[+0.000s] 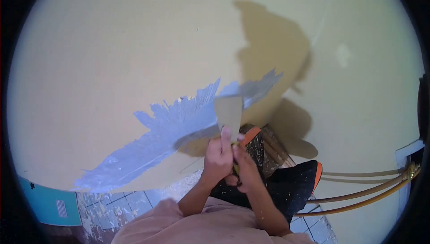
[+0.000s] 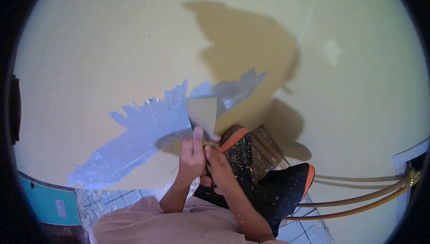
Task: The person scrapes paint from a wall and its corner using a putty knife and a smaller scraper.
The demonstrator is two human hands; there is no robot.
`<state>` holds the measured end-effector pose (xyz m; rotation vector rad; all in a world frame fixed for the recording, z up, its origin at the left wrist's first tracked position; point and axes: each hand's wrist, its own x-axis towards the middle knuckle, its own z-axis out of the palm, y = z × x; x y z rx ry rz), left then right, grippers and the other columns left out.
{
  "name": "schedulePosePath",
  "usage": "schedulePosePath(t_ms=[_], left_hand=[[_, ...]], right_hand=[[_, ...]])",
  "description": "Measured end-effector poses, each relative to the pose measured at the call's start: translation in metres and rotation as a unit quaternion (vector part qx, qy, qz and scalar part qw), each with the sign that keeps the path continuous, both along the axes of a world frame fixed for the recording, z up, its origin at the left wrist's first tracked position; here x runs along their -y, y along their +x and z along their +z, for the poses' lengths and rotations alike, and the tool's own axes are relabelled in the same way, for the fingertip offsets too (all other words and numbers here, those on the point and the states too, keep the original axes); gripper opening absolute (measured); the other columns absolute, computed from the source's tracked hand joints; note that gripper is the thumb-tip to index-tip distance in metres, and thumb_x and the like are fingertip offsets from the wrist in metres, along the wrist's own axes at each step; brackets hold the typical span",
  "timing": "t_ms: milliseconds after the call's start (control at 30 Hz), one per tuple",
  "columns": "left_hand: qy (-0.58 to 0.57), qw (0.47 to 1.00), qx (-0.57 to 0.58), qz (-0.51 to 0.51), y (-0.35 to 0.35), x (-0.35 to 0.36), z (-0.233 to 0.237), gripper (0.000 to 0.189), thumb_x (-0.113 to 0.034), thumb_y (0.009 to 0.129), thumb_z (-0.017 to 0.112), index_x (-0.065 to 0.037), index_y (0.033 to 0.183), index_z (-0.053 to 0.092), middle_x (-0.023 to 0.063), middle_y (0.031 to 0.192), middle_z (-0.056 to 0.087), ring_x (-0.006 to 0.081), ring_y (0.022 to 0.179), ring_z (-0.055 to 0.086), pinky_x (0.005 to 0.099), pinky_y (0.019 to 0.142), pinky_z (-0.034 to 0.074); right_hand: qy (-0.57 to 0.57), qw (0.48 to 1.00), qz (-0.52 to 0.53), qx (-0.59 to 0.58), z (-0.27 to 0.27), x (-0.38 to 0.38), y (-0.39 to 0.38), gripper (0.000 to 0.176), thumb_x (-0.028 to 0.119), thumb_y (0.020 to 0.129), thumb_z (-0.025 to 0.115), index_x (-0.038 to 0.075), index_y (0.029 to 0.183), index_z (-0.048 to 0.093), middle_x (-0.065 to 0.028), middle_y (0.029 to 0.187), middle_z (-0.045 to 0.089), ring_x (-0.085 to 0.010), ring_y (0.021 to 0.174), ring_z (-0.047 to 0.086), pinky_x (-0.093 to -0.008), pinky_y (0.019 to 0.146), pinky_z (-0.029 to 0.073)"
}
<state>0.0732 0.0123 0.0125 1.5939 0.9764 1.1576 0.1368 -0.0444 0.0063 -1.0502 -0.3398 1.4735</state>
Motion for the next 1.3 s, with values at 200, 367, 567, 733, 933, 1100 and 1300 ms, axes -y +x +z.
schedulePosePath(t_ms=[200, 367, 567, 733, 933, 1100, 1300], left_hand=[[-0.134, 0.988, -0.068, -0.033, 0.005, -0.007, 0.022, 0.053, -0.031, 0.098, 0.027, 0.004, 0.083, 0.064, 0.0080, 0.061, 0.058, 0.0136, 0.057, 0.055, 0.0272, 0.057, 0.046], [0.014, 1.000, -0.011, -0.009, 0.002, -0.009, -0.006, 0.047, -0.027, 0.097, 0.030, 0.005, 0.086, 0.063, 0.0147, 0.065, 0.060, 0.0224, 0.056, 0.058, 0.0319, 0.059, 0.046], [-0.052, 0.996, -0.076, -0.022, 0.007, -0.002, 0.022, 0.048, -0.026, 0.097, 0.028, 0.005, 0.082, 0.062, 0.0165, 0.064, 0.061, 0.0261, 0.060, 0.061, 0.0335, 0.065, 0.048], [-0.044, 0.997, -0.057, -0.024, 0.014, -0.019, 0.044, 0.049, -0.026, 0.097, 0.027, 0.004, 0.083, 0.063, 0.0157, 0.065, 0.062, 0.0266, 0.064, 0.064, 0.0344, 0.066, 0.049], [-0.048, 0.998, -0.027, -0.024, 0.003, -0.007, 0.019, 0.048, -0.026, 0.097, 0.027, 0.004, 0.085, 0.063, 0.0152, 0.065, 0.063, 0.0239, 0.063, 0.064, 0.0321, 0.063, 0.049], [-0.111, 0.993, -0.024, -0.034, 0.021, -0.015, 0.041, 0.050, -0.031, 0.098, 0.029, 0.004, 0.086, 0.063, 0.0140, 0.067, 0.063, 0.0230, 0.062, 0.063, 0.0306, 0.061, 0.048], [-0.055, 0.974, -0.182, -0.125, -0.010, 0.003, -0.010, 0.043, -0.037, 0.095, 0.040, 0.000, 0.098, 0.061, 0.0107, 0.087, 0.064, 0.0148, 0.079, 0.060, 0.0264, 0.069, 0.047]], right_hand=[[0.036, 0.999, 0.016, -0.032, 0.009, -0.008, 0.013, 0.034, 0.035, 0.094, 0.041, 0.012, 0.118, 0.045, 0.0009, 0.077, 0.054, -0.0052, 0.047, 0.049, -0.0188, 0.032, 0.036], [0.036, 0.998, 0.012, -0.048, -0.003, -0.007, 0.006, 0.032, 0.036, 0.093, 0.042, 0.012, 0.114, 0.048, 0.0001, 0.074, 0.054, -0.0054, 0.047, 0.049, -0.0187, 0.032, 0.036], [0.037, 0.997, 0.002, -0.074, 0.007, -0.002, 0.011, 0.034, 0.035, 0.094, 0.039, 0.011, 0.115, 0.048, -0.0024, 0.069, 0.053, -0.0084, 0.039, 0.045, -0.0219, 0.030, 0.034], [0.059, 0.995, -0.002, -0.081, 0.003, -0.020, 0.024, 0.030, 0.034, 0.095, 0.038, 0.010, 0.111, 0.048, -0.0053, 0.073, 0.055, -0.0086, 0.042, 0.046, -0.0217, 0.033, 0.035], [0.064, 0.997, -0.037, 0.017, -0.001, -0.013, 0.001, 0.026, 0.032, 0.095, 0.038, 0.010, 0.103, 0.049, -0.0038, 0.081, 0.055, -0.0092, 0.040, 0.046, -0.0208, 0.028, 0.029], [0.095, 0.986, 0.052, -0.124, 0.013, -0.016, 0.032, 0.022, 0.030, 0.095, 0.040, 0.010, 0.098, 0.049, -0.0026, 0.065, 0.051, -0.0102, 0.038, 0.043, -0.0222, 0.028, 0.030], [0.006, 1.000, 0.024, -0.002, -0.031, 0.045, 0.043, 0.025, 0.028, 0.094, 0.041, 0.005, 0.098, 0.050, -0.0045, 0.060, 0.047, -0.0107, 0.040, 0.042, -0.0219, 0.034, 0.033]])
